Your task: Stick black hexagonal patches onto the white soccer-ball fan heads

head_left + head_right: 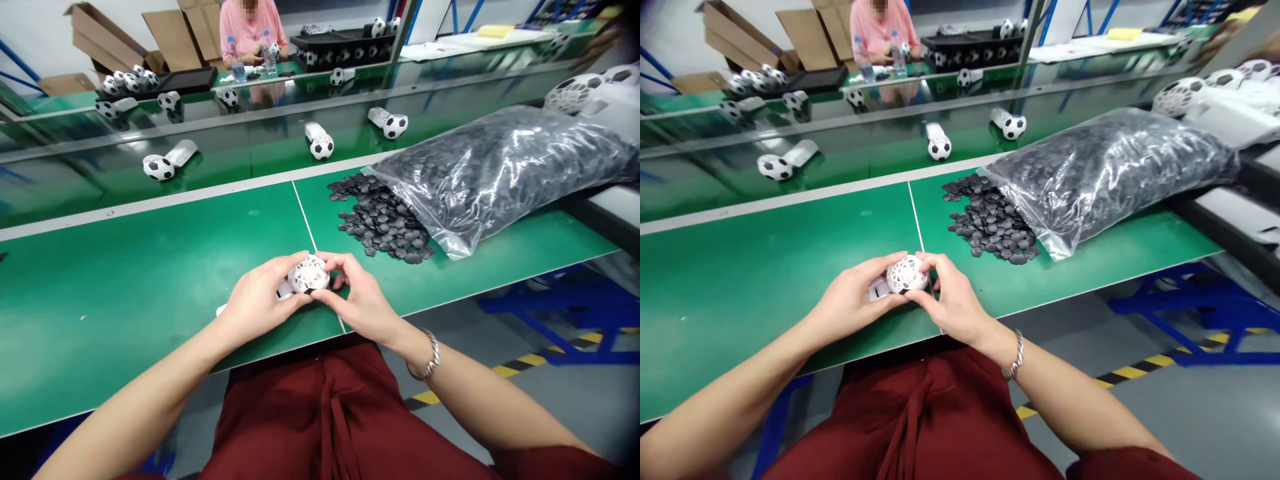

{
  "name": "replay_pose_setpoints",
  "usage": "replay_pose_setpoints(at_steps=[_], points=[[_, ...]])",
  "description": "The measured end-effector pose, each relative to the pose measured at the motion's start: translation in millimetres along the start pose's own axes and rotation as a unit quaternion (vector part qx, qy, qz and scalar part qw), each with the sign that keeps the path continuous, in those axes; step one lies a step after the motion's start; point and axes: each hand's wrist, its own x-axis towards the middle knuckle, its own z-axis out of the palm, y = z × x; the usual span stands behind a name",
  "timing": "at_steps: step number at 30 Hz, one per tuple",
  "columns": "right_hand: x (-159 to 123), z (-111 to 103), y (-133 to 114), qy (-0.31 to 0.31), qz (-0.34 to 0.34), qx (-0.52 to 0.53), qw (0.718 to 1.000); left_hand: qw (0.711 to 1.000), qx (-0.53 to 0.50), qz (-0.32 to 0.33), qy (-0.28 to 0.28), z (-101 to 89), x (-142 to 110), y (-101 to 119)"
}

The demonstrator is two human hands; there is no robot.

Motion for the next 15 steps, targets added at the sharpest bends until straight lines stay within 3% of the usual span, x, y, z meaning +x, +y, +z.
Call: replay_pose_setpoints(at_steps=[2,4,7,10,15], points=[[6,-14,4,-0.012,-0.023,-0.040,0.999,1.000,0.005,-0.007,-0.003,0.4,-1,0],[12,-33,13,0.022,-0.051,-0.150,0.987,1.000,0.009,-0.015,-0.003,1.1,-2,0],[16,-59,29,0.062,-0.057,-0.361,0.929,1.000,0.007,-0.015,-0.005,1.0,-2,-2],[14,-71,39,0.009,-0.077,-0.475,0.877,0.999,0.007,0.022,-0.023,-2.3,1,-7],[14,-75,39,-0.061,-0.154,-0.569,0.806,0.992,0.048,0.101,-0.059,-8.5,8,-10]])
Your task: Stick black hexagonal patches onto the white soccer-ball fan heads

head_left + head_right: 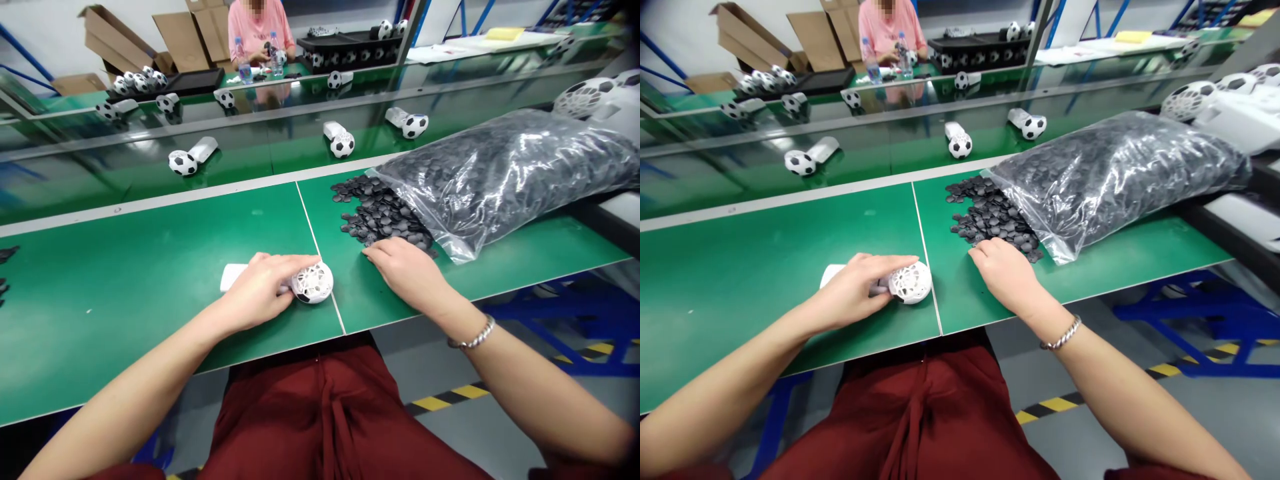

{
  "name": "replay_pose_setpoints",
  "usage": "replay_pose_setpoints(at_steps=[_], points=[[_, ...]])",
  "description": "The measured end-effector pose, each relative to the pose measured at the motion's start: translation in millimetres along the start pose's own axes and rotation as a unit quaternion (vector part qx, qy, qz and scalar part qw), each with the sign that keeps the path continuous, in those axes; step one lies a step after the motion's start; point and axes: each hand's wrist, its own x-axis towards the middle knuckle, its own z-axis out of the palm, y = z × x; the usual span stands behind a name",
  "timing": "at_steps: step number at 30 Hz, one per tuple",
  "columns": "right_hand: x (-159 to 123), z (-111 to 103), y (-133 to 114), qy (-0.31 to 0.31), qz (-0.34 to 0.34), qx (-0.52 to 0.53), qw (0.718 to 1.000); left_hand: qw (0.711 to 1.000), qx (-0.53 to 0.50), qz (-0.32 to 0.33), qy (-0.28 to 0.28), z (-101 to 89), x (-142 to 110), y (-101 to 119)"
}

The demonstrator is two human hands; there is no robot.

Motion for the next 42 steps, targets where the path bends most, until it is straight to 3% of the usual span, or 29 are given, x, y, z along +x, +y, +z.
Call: replay_pose_setpoints(at_steps=[4,8,13,18,22,27,33,37,40,42], points=[[2,0,5,0.031,0.002,0.041,0.999,0.999,0.037,-0.002,0.018,0.2,2,3],[1,-13,-14,0.080,0.036,0.276,0.957,1.000,0.017,-0.022,0.001,1.8,-2,9],[6,-35,-49,0.064,-0.082,0.430,0.897,0.997,-0.029,-0.069,0.012,6.7,-2,14],[19,-31,-60,0.080,-0.139,0.427,0.890,0.995,-0.047,-0.075,0.035,11.5,0,15],[23,-32,-65,0.071,-0.069,0.444,0.890,0.995,-0.060,-0.072,0.046,10.9,-2,15],[22,-31,-69,0.031,0.050,0.518,0.853,0.991,-0.079,-0.089,0.061,11.0,-2,16],[16,-19,-70,0.010,0.108,0.585,0.803,0.989,-0.081,-0.102,0.066,11.9,0,17],[14,-18,-77,-0.011,0.102,0.627,0.772,0.988,-0.083,-0.106,0.073,11.6,0,18],[15,-18,-73,-0.011,0.093,0.627,0.773,0.989,-0.081,-0.103,0.070,11.1,0,18],[16,-16,-59,-0.005,0.085,0.589,0.803,0.990,-0.078,-0.102,0.058,10.1,-1,17]])
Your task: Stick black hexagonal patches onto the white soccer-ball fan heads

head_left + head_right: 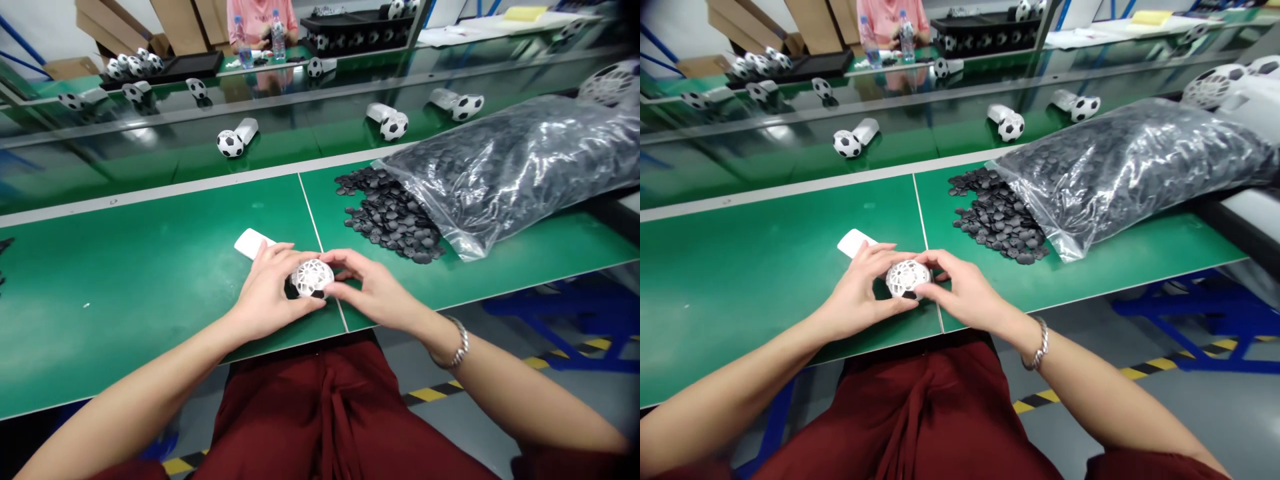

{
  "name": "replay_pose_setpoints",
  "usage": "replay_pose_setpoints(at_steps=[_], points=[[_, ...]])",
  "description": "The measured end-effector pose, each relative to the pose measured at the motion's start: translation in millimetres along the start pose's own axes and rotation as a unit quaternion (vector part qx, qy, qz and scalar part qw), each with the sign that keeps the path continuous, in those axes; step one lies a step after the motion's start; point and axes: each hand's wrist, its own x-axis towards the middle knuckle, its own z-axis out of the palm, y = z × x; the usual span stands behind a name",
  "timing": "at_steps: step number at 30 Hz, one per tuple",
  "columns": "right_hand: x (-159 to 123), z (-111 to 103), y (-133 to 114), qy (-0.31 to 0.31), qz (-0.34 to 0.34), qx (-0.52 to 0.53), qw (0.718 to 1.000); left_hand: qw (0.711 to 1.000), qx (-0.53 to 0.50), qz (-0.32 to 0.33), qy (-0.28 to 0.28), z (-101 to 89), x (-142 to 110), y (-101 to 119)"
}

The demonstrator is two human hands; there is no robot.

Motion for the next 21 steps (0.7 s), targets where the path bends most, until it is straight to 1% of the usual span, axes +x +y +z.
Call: replay_pose_setpoints(at_steps=[1,2,3,4,5,7,10,13,15,16,17,19,21], points=[[2,-10,5,0.019,-0.010,-0.055,0.998,1.000,0.003,0.001,-0.006,-0.7,-1,0],[3,-20,11,0.047,-0.019,-0.128,0.990,1.000,0.005,0.002,-0.011,-1.4,-2,-1],[4,-32,19,0.082,-0.026,-0.217,0.972,1.000,0.006,0.003,-0.016,-2.2,-3,-1],[5,-43,26,0.106,-0.029,-0.304,0.946,1.000,0.006,0.005,-0.019,-2.9,-4,-1],[5,-53,33,0.112,-0.028,-0.373,0.921,1.000,0.005,0.007,-0.022,-3.6,-5,-1],[6,-67,45,0.101,-0.032,-0.461,0.881,0.999,0.003,0.012,-0.031,-5.8,-7,-2],[7,-73,50,0.061,-0.066,-0.533,0.842,0.998,0.005,0.031,-0.060,-12.7,-7,-5],[12,-73,45,-0.001,-0.101,-0.594,0.798,0.992,0.009,0.058,-0.112,-21.4,-7,-8],[17,-75,41,-0.048,-0.120,-0.613,0.779,0.988,-0.001,0.065,-0.137,-23.3,-8,-7],[19,-77,40,-0.069,-0.129,-0.617,0.773,0.988,-0.011,0.061,-0.141,-22.1,-8,-6],[22,-80,39,-0.087,-0.136,-0.619,0.768,0.989,-0.024,0.052,-0.136,-19.5,-9,-4],[27,-84,42,-0.106,-0.142,-0.625,0.760,0.993,-0.045,0.032,-0.103,-11.5,-11,1],[30,-85,45,-0.096,-0.143,-0.624,0.763,0.996,-0.058,0.020,-0.065,-3.7,-12,5]])
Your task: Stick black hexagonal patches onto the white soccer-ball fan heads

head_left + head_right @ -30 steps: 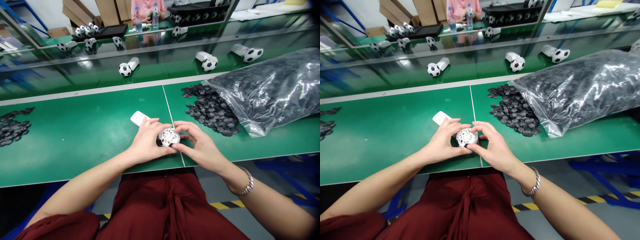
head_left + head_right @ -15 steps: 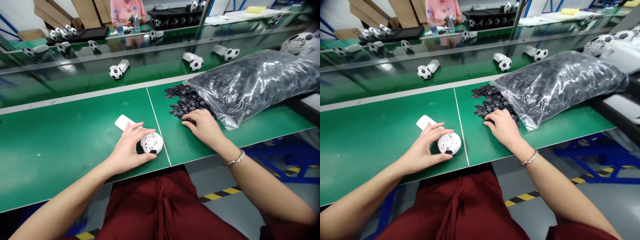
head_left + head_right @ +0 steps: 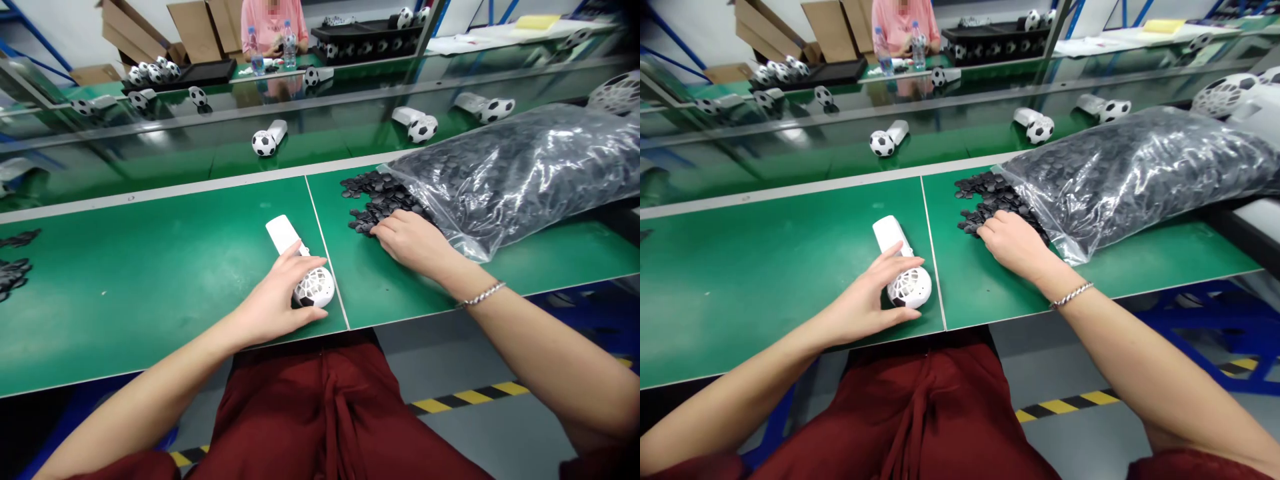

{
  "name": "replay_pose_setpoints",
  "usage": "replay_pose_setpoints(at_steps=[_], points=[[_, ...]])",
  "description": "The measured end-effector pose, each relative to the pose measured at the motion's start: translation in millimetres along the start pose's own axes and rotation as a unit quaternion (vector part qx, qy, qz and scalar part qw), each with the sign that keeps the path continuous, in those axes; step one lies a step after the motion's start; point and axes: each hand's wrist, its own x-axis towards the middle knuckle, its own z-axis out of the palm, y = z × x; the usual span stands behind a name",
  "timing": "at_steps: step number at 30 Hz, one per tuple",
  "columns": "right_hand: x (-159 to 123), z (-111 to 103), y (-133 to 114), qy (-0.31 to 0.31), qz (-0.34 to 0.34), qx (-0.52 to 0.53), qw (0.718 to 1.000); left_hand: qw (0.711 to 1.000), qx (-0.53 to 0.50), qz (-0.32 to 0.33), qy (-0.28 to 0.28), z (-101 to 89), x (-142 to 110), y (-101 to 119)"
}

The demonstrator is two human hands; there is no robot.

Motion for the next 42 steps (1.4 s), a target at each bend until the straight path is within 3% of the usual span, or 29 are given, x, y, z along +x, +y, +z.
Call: replay_pose_setpoints(at_steps=[3,6,10,14,17,23,25,27,32,38,42], points=[[1,3,-7,0.070,0.043,0.087,0.993,1.000,-0.026,0.008,0.004,3.5,-2,0],[0,-5,-27,0.131,0.090,0.253,0.954,0.998,-0.057,0.026,-0.028,-2.5,-5,-5],[-2,-30,-59,0.105,0.055,0.415,0.902,0.995,-0.075,0.043,-0.040,-7.5,-8,-10],[-1,-48,-79,0.080,0.012,0.488,0.869,0.994,-0.087,0.056,-0.037,-3.8,-6,-11],[0,-53,-84,0.089,-0.018,0.483,0.871,0.994,-0.090,0.056,-0.028,0.3,-4,-9],[8,-62,-85,0.050,-0.152,0.399,0.903,0.994,-0.103,0.029,0.002,7.3,0,-1],[11,-62,-85,0.061,-0.165,0.405,0.897,0.993,-0.111,0.025,0.019,9.7,1,1],[14,-59,-86,0.079,-0.152,0.446,0.879,0.992,-0.119,0.024,0.037,12.5,0,2],[16,-45,-88,0.097,-0.033,0.547,0.831,0.989,-0.126,0.002,0.075,20.0,0,3],[18,-41,-85,0.066,-0.018,0.601,0.796,0.988,-0.135,-0.008,0.082,20.9,2,4],[21,-43,-91,0.034,0.036,0.637,0.769,0.988,-0.136,-0.021,0.076,18.7,2,8]])
